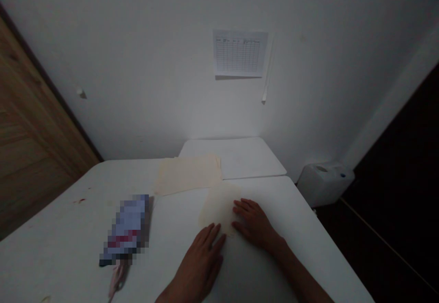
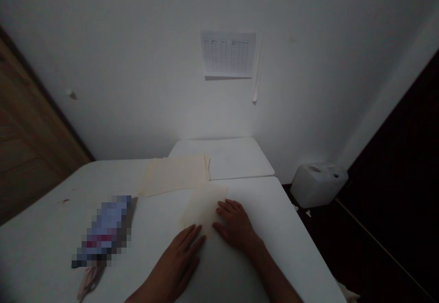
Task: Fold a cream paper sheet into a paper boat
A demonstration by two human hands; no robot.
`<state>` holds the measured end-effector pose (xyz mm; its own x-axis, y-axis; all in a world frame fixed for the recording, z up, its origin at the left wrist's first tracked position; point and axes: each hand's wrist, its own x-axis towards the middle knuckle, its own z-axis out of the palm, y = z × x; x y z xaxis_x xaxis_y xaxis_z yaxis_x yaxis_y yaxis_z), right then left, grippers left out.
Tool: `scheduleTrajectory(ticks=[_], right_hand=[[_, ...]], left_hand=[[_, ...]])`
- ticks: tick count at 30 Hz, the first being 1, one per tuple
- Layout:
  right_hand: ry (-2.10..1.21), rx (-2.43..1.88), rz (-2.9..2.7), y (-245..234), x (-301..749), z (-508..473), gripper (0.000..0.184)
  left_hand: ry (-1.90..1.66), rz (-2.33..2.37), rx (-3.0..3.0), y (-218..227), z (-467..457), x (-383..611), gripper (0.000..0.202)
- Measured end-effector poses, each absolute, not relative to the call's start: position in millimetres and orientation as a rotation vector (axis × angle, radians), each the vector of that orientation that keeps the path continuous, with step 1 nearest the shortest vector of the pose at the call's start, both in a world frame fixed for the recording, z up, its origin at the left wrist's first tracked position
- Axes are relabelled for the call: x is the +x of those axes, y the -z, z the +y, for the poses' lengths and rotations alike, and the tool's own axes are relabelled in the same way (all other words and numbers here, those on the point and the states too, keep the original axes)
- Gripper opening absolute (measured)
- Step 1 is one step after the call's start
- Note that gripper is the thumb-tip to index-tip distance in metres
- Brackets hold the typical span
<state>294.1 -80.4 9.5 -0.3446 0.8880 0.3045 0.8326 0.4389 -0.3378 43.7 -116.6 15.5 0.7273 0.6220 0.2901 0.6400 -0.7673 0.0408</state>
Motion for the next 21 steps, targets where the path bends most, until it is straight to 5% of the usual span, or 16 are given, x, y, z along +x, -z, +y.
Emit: scheduleTrajectory(ticks=[17, 21], right_hand=[[-0.017, -1.445, -2.181, -15, 286, -87, 0.023], [0.048, -1.433, -2.177, -13, 285, -87, 0.023]], left_hand=[[0.752, -1.386, -2.771, -16, -86, 71, 0.018], [0.801, -1.416, -2.659, 2, -77, 67, 0.034]])
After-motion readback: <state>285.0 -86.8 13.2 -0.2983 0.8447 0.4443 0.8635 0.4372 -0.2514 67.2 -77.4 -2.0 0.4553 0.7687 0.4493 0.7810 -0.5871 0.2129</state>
